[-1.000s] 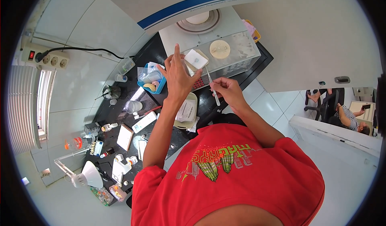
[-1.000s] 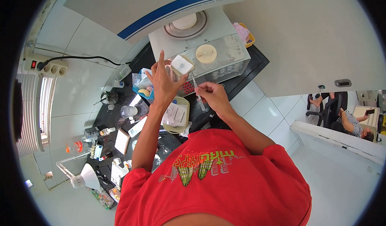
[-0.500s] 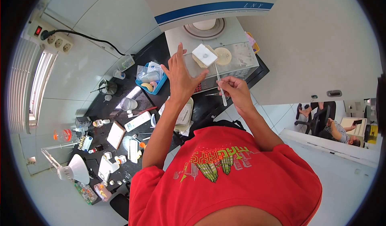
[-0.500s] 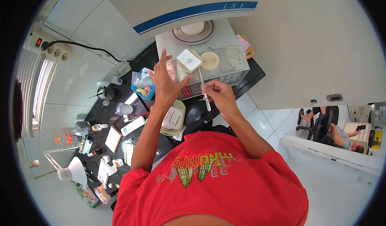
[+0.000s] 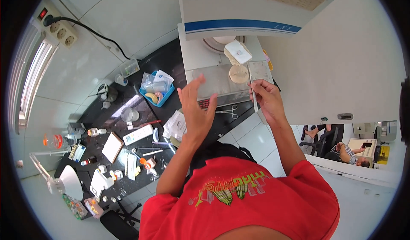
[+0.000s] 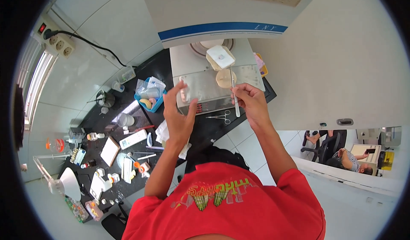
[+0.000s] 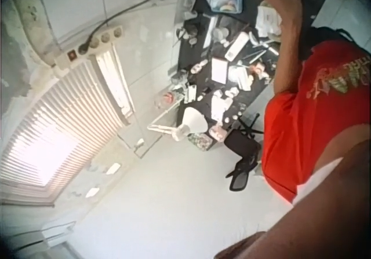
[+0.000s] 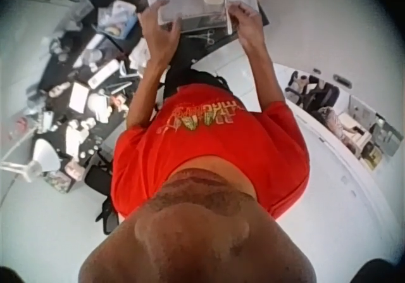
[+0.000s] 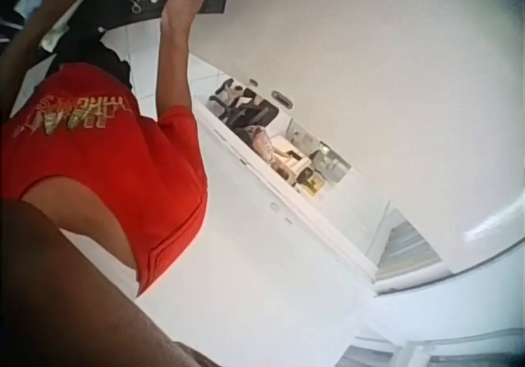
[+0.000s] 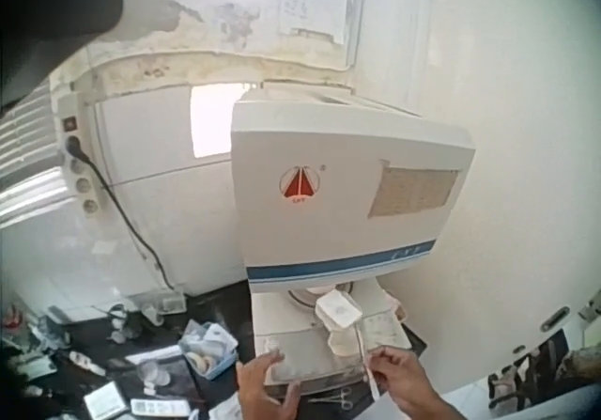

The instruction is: Applying stain or glaze to a ceramic dental crown and placing it into a dental furnace for firing.

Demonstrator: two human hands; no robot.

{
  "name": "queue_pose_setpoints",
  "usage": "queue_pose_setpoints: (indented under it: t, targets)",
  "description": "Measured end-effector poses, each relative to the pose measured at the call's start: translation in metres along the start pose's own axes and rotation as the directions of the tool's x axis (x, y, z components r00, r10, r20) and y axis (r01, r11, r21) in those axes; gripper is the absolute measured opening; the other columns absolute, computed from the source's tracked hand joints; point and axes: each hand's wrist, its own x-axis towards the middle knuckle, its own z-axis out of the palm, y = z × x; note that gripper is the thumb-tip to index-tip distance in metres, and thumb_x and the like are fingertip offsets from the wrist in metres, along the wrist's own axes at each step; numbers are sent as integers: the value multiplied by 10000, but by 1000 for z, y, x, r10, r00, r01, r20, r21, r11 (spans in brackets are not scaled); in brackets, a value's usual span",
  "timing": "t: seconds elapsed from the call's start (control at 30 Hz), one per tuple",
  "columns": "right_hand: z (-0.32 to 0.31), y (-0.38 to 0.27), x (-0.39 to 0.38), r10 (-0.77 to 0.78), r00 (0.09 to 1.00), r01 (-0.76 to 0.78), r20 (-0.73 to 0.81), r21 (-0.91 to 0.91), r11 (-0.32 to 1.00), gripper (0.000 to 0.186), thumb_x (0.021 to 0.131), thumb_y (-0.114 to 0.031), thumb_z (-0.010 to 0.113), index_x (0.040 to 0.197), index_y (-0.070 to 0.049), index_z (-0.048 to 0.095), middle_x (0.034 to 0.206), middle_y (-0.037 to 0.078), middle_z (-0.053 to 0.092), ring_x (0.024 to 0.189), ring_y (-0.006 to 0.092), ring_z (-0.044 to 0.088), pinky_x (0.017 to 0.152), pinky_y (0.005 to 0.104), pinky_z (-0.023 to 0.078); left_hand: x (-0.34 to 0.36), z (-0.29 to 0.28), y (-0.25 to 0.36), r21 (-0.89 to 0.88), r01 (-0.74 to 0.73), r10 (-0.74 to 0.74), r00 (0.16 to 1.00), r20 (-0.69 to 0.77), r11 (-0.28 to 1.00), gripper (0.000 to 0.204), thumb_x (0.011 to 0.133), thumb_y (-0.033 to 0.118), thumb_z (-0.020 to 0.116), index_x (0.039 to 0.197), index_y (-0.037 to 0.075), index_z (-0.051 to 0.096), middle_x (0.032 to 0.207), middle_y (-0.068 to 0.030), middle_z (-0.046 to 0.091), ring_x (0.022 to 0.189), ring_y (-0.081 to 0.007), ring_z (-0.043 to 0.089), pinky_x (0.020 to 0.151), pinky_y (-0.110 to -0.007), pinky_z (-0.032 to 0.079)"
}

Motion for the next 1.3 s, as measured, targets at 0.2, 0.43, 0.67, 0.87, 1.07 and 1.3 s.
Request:
queue_pose_setpoints:
  t: [0.2,0.43,0.67,0.87,1.07,1.3]
  targets:
    - [-2,-6,19,-31,999,30,-15,-38,999,159,957,-153,639,979,4,652,796,41,647,647,83,584,600,217,465,-14,-7,-9,-68,-19,21,1000,24,997,98,880,7,640,929,54,711,839,-46,698,983,-244,655,1123,-516,299]
    - [-11,-18,46,-54,998,55,28,-27,998,167,935,-169,668,980,-8,682,811,29,667,667,66,572,629,204,414,-15,-5,-20,-59,-59,64,994,94,997,95,901,25,631,953,37,710,789,-36,709,901,-243,668,1029,-488,424]
    - [-19,-35,78,-143,983,151,119,-63,987,176,928,-180,671,972,-9,674,830,50,671,672,77,577,632,205,419,17,20,-36,69,-246,238,965,113,967,237,796,-40,683,1027,9,691,838,-101,654,834,-264,624,728,-371,492]
    - [-23,-34,105,-160,975,177,155,-103,979,181,929,-173,661,971,3,678,798,46,663,663,77,576,614,195,406,37,31,-50,148,-381,363,922,136,912,255,808,-19,681,1062,3,677,810,-96,625,785,-267,596,695,-367,489]
    - [-19,-38,129,-167,959,199,228,-125,972,188,934,-160,654,988,19,680,805,42,665,668,79,582,630,194,441,64,44,-53,199,-386,357,919,167,901,330,847,-6,650,1177,-4,646,843,-118,652,781,-275,594,704,-385,496]
    - [-14,-39,139,-172,964,196,201,-107,975,187,931,-143,648,999,29,678,817,53,669,677,90,583,663,204,473,78,57,-59,220,-361,330,930,162,906,418,874,49,650,1288,34,593,799,-117,644,805,-280,595,694,-398,485]
